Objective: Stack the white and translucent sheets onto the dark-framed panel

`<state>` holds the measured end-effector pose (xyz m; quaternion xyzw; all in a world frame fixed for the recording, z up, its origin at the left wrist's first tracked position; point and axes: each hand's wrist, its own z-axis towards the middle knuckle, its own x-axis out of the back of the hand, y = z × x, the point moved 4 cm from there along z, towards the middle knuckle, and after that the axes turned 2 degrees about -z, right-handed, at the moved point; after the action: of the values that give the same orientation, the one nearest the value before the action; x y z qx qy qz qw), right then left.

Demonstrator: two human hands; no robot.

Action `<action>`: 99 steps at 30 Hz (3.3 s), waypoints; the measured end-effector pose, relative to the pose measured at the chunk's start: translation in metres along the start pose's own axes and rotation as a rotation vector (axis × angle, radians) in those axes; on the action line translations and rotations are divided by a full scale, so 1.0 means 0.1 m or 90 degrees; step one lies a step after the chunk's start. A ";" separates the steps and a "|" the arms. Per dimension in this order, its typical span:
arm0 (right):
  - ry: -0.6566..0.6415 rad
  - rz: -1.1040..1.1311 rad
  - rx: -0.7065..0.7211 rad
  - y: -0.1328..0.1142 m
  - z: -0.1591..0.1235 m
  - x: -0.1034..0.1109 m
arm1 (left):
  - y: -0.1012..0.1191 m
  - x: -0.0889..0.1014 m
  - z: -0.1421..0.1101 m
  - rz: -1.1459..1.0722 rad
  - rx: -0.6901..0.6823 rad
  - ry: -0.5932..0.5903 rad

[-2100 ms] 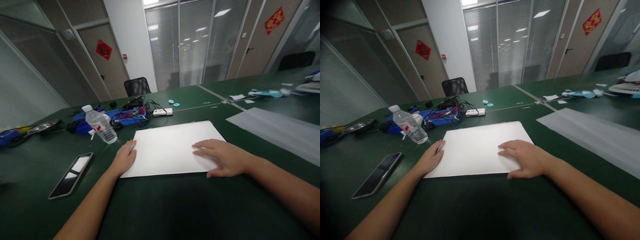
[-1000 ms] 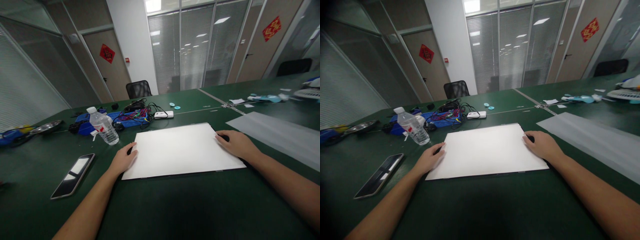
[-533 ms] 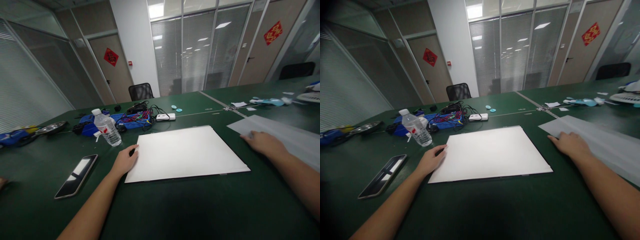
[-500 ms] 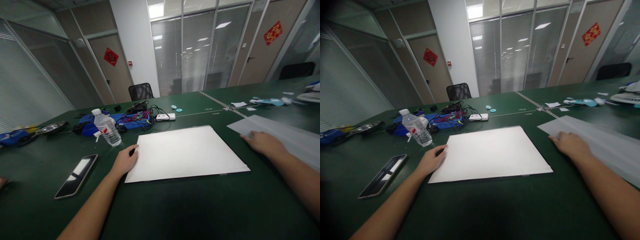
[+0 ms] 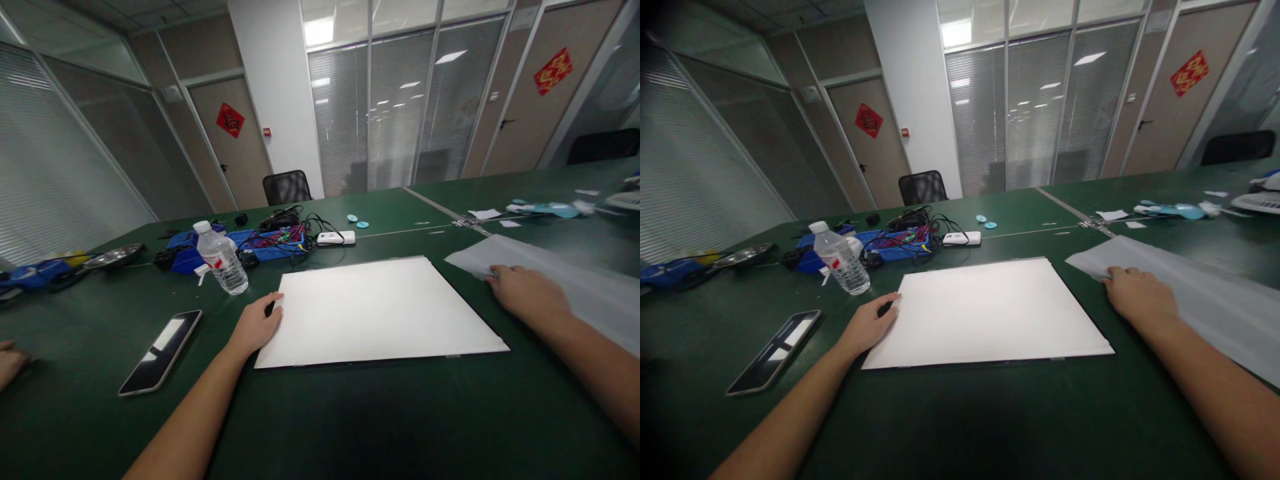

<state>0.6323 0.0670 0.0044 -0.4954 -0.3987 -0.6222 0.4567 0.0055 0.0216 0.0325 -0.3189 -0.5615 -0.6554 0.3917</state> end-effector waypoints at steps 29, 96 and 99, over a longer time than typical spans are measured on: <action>0.045 0.319 0.504 -1.58 -1.09 0.59 | -0.13 -0.06 0.05 -0.029 -0.067 0.038; -0.004 0.265 0.407 -1.18 -0.72 0.46 | 0.04 0.00 -0.01 0.022 -0.055 -0.020; 0.011 0.261 0.411 -1.19 -0.74 0.43 | 0.04 -0.01 -0.01 0.040 -0.047 -0.029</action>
<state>0.4948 0.0207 0.0272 -0.3903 -0.4626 -0.3645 0.7077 0.0097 0.0201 0.0337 -0.3655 -0.5353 -0.6556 0.3875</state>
